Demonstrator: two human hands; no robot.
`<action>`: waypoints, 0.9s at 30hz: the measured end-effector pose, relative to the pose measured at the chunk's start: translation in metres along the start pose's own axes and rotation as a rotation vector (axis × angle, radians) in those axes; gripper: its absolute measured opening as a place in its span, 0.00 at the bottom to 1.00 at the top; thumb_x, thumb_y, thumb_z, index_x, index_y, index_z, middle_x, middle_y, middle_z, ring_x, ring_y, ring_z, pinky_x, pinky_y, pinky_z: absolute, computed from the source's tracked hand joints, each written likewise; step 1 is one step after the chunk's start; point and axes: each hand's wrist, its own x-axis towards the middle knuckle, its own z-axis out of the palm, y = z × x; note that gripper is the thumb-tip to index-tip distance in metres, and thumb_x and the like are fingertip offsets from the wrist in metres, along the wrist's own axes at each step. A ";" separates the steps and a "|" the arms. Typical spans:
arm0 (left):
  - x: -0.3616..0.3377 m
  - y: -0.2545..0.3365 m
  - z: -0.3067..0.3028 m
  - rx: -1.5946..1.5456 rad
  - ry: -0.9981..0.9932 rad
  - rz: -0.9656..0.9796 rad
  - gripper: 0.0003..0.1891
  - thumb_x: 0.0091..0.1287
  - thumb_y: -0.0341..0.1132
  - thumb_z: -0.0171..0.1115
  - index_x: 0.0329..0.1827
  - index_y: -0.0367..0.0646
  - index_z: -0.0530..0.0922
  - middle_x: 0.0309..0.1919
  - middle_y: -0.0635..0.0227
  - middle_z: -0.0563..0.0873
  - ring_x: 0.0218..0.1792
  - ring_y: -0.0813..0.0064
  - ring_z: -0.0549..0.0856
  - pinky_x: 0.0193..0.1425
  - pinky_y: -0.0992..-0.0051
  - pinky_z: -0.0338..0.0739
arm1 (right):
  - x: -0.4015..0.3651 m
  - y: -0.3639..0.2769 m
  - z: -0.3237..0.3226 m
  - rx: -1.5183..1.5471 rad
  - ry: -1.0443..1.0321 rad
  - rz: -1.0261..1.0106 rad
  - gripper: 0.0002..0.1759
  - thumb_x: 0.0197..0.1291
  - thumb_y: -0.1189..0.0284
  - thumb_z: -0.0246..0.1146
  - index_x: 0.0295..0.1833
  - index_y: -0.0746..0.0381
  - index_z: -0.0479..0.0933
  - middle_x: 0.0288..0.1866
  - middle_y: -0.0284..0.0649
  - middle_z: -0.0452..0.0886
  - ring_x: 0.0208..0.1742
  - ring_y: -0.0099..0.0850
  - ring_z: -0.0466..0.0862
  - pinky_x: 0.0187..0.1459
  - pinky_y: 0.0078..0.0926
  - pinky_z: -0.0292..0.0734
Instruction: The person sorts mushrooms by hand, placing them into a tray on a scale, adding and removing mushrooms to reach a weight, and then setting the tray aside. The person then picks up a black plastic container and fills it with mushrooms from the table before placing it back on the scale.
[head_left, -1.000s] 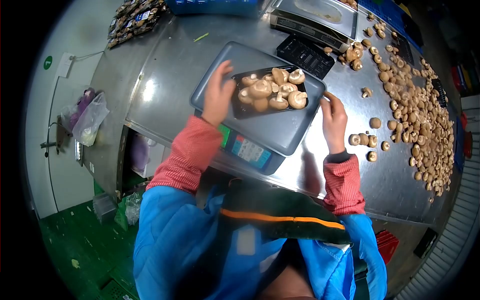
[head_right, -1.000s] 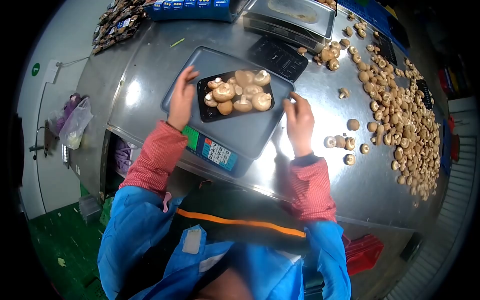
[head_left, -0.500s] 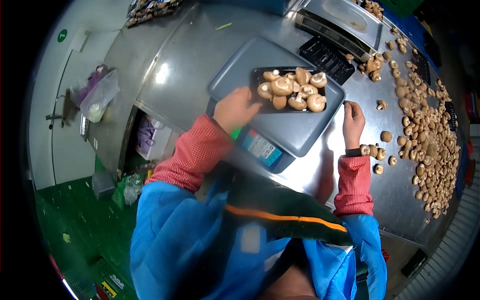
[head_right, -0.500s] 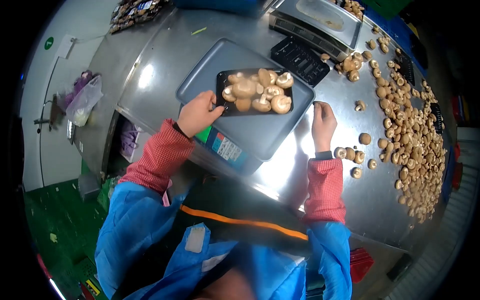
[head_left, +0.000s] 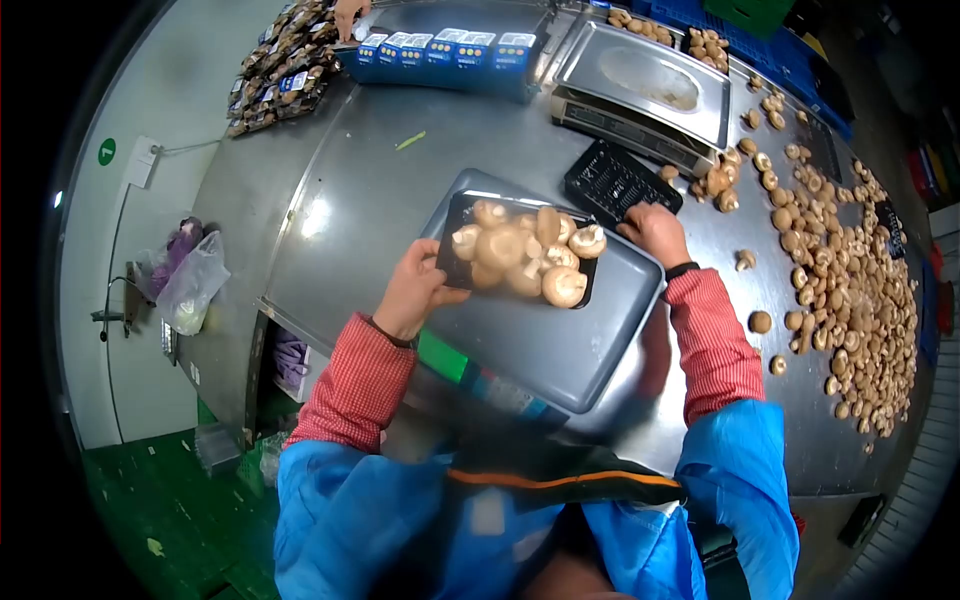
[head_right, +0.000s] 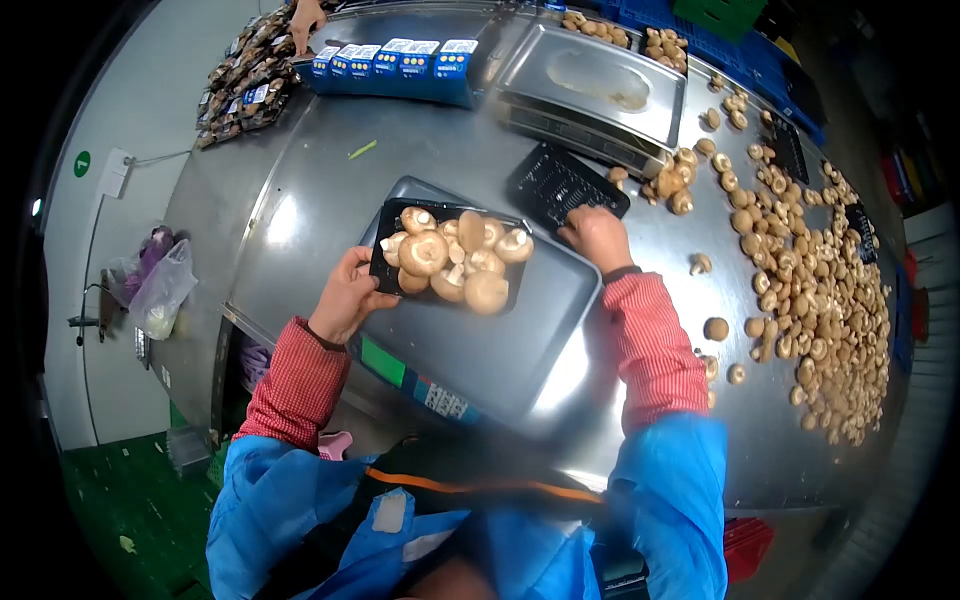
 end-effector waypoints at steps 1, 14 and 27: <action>0.008 0.006 -0.001 -0.030 0.001 0.019 0.17 0.65 0.16 0.46 0.57 0.37 0.64 0.50 0.54 0.81 0.49 0.63 0.86 0.46 0.66 0.88 | 0.002 0.000 0.001 0.015 -0.011 -0.046 0.10 0.54 0.69 0.69 0.30 0.64 0.78 0.33 0.45 0.81 0.38 0.44 0.81 0.43 0.40 0.78; 0.256 0.114 -0.002 -0.292 0.188 0.359 0.20 0.69 0.14 0.38 0.65 0.26 0.57 0.57 0.38 0.75 0.52 0.45 0.85 0.54 0.60 0.89 | -0.003 0.007 0.016 0.254 0.115 -0.013 0.06 0.54 0.75 0.66 0.30 0.66 0.78 0.30 0.49 0.78 0.36 0.48 0.81 0.41 0.43 0.77; 0.180 0.074 0.102 -0.159 -0.201 0.084 0.34 0.73 0.59 0.56 0.74 0.52 0.57 0.60 0.46 0.78 0.55 0.54 0.84 0.56 0.55 0.83 | -0.027 -0.023 -0.069 0.173 0.553 0.117 0.07 0.51 0.79 0.66 0.32 0.64 0.73 0.28 0.46 0.73 0.34 0.48 0.77 0.36 0.43 0.73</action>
